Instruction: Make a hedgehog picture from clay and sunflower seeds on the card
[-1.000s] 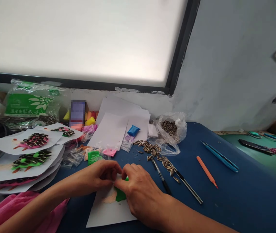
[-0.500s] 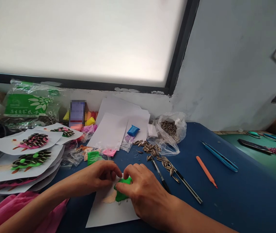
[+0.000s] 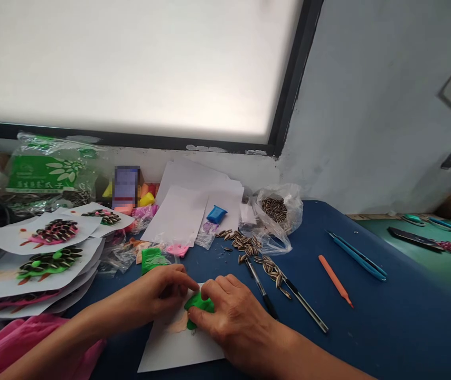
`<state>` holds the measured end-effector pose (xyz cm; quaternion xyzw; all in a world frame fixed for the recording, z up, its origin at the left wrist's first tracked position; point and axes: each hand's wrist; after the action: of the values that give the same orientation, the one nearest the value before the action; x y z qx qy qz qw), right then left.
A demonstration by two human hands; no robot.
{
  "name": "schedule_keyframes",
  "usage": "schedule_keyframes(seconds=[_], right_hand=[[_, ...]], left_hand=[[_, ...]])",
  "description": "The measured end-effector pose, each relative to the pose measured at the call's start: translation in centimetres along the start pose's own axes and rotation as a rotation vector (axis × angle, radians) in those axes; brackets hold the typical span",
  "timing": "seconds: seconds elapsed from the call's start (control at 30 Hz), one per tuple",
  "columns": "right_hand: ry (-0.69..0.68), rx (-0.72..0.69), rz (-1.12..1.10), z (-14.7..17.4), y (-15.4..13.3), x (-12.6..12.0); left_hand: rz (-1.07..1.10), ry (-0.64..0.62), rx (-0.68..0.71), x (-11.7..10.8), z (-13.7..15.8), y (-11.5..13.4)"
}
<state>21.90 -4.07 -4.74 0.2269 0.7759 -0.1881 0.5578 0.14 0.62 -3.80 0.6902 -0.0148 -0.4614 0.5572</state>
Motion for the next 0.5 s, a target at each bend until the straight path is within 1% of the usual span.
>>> schedule_keyframes(seconds=[0.23,0.4,0.5], right_hand=[[0.017,0.020,-0.019,0.34,0.05,0.09],[-0.028,-0.008,0.048,0.39,-0.08,-0.16],[-0.037,0.003,0.050,0.48,-0.30,-0.08]], left_hand=[[0.013,-0.013,-0.011,0.15,-0.13,-0.02],[-0.007,-0.031,-0.006,-0.10,-0.09,0.52],[-0.033,-0.050,-0.001,-0.24,-0.03,0.79]])
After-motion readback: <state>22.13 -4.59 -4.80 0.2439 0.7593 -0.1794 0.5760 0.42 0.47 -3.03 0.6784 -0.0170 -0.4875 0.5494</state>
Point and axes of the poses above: each hand's wrist, its own z-axis away from the middle knuckle, its own x-axis out of the palm, y = z × x, and after that the axes turned 1 degree about x, right-handed
